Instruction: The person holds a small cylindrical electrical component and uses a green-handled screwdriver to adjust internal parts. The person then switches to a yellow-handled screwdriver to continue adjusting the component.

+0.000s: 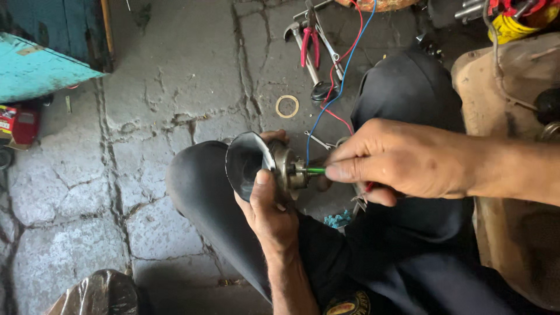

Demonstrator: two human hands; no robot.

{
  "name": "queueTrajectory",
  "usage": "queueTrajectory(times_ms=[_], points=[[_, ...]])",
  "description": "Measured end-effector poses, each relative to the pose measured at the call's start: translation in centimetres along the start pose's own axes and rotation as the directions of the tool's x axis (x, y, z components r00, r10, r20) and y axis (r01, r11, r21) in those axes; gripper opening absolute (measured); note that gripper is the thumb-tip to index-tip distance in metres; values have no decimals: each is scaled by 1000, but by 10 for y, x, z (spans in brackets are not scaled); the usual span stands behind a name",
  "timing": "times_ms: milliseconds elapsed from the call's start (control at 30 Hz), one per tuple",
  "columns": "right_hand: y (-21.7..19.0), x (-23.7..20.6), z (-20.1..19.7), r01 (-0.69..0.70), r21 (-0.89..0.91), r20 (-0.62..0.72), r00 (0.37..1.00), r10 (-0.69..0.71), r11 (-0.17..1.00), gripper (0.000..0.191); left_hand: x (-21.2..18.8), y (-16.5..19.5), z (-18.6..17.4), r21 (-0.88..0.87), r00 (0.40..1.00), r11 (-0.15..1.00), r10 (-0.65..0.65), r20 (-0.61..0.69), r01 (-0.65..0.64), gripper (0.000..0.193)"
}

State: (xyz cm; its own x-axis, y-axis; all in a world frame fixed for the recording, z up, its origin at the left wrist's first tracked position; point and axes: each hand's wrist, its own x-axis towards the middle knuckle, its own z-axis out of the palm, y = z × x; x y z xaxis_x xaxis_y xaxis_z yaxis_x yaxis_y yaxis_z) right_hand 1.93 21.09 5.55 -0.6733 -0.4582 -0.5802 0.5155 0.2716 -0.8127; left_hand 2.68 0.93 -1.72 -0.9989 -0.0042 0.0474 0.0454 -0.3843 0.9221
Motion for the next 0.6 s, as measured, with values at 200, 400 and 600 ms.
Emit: queueTrajectory(times_ms=[200, 400, 600], points=[[-7, -1, 4, 206, -434, -87, 959, -268, 877, 31, 6, 2, 0, -126, 999, 992, 27, 37, -22, 54], [-5, 1, 9, 90, -572, -201, 948, -246, 815, 35, 5, 1, -2, -161, 991, 979, -131, -3, 129, 51], [29, -13, -15, -62, -314, -355, 933, -57, 947, 31, 8, 2, -3, -395, 915, 833, -401, 52, 388, 50]])
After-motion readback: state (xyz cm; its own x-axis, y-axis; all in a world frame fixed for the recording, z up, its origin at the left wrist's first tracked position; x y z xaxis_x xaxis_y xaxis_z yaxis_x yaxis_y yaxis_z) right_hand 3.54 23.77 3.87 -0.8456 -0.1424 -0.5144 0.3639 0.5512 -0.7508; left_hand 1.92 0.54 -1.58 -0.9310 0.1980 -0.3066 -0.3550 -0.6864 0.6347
